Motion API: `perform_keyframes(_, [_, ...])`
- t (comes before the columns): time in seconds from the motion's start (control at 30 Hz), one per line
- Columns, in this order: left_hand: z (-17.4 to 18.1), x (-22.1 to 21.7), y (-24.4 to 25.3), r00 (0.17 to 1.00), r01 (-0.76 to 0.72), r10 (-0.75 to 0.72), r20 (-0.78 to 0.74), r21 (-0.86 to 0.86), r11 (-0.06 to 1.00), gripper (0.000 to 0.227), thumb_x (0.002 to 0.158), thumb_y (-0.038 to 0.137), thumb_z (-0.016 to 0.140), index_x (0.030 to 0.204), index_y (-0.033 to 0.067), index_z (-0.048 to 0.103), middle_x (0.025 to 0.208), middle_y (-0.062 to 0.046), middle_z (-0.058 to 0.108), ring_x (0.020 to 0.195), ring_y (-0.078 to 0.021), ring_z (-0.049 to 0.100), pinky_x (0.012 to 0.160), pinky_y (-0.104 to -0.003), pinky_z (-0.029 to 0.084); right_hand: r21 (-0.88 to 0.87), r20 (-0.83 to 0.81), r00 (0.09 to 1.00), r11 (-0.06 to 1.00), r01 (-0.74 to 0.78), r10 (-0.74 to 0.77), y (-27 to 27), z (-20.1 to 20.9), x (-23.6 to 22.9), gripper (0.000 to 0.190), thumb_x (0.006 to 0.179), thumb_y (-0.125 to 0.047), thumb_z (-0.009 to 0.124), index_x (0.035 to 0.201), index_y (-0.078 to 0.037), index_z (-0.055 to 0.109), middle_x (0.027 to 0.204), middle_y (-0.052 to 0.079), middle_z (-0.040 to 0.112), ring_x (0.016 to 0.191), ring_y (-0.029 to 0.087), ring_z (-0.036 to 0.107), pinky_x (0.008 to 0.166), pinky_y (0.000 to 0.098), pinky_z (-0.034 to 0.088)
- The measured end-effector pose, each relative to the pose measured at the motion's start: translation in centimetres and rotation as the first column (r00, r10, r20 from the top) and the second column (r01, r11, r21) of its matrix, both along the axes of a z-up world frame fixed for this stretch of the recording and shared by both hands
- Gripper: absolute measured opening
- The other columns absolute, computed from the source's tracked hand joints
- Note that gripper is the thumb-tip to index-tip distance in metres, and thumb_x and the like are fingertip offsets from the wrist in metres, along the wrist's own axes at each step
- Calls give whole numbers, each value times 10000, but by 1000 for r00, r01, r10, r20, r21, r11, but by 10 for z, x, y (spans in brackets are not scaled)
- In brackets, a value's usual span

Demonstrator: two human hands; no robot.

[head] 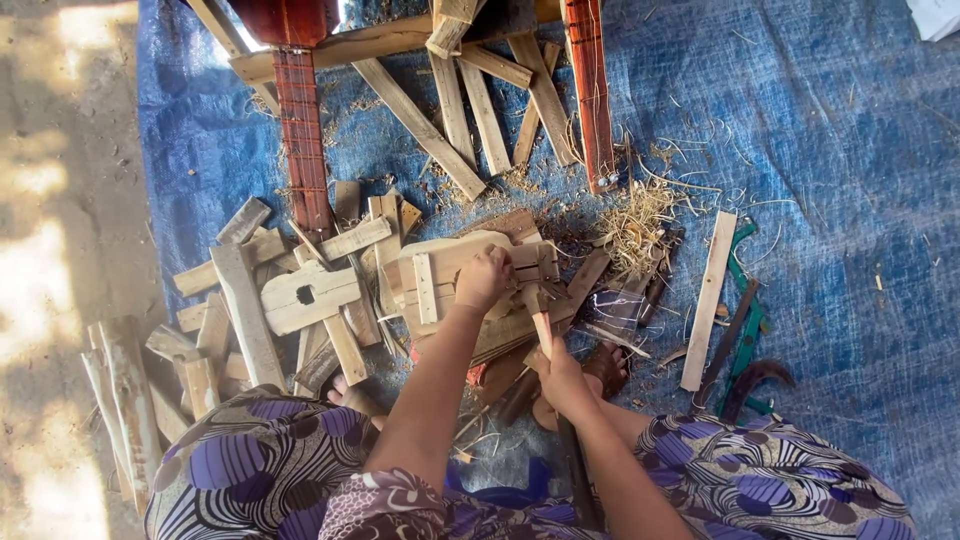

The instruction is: Assembling the wooden body of a stringed instrument using a hammer and nails on a ground-level workspace.

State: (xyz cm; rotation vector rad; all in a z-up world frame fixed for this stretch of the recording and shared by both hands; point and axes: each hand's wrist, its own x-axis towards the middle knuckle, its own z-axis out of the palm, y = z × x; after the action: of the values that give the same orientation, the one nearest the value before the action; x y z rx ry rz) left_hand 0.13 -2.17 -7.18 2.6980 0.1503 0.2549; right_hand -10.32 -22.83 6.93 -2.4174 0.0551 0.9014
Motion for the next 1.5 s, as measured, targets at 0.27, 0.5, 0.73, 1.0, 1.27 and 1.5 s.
perform_keyframes(0.27, [29, -7, 15, 991, -127, 133, 27, -154, 980, 232, 785, 380, 779, 876, 201, 662, 988, 15, 596, 902, -249, 695, 744, -367, 634, -25, -23, 999, 999, 36, -37, -2, 8, 3, 369, 969, -437, 533, 1259, -212, 570, 901, 119, 759, 818, 310, 760, 750, 438, 617])
perform_keyframes(0.5, [35, -6, 14, 991, -15, 35, 132, -152, 988, 188, 759, 340, 808, 817, 201, 695, 884, 4, 612, 918, -231, 656, 808, -337, 600, -75, -20, 999, 996, 39, -40, -2, 3, 2, 326, 971, -411, 512, 1244, -246, 583, 629, 29, 723, 514, 218, 738, 550, 350, 606])
perform_keyframes(0.73, [35, -8, 14, 991, 6, -61, -119, -416, 909, 158, 952, 326, 713, 1007, 184, 754, 1073, -28, 665, 1058, -240, 668, 895, -352, 561, 62, -16, 992, 990, 128, -127, 38, 82, 6, 492, 928, -263, 563, 1374, -57, 554, 1324, 259, 651, 1296, 398, 593, 1132, 512, 433])
perform_keyframes(1.0, [57, -11, 20, 999, -13, 32, 36, -438, 899, 107, 805, 143, 802, 842, 46, 779, 838, -65, 682, 756, -260, 611, 742, -374, 525, 143, 15, 996, 986, 85, -88, 12, 26, -7, 208, 1039, -239, 522, 1099, -55, 445, 882, 182, 667, 642, 351, 634, 598, 470, 509])
perform_keyframes(1.27, [17, 0, 11, 998, -59, 55, -19, -398, 915, 165, 853, 259, 782, 841, 99, 742, 881, -82, 671, 816, -284, 639, 743, -393, 535, 94, 74, 988, 987, 127, -134, 14, 32, -10, 259, 990, -264, 587, 1175, -92, 532, 887, 152, 712, 775, 308, 705, 679, 430, 571])
perform_keyframes(1.5, [30, 0, 12, 983, -122, 78, -167, -272, 954, 271, 867, 425, 773, 946, 166, 780, 1013, -68, 715, 1007, -286, 698, 827, -389, 584, -18, 342, 939, 999, -39, 42, -1, 2, 7, 363, 992, -386, 595, 1231, -114, 579, 896, 233, 746, 925, 391, 749, 749, 498, 617])
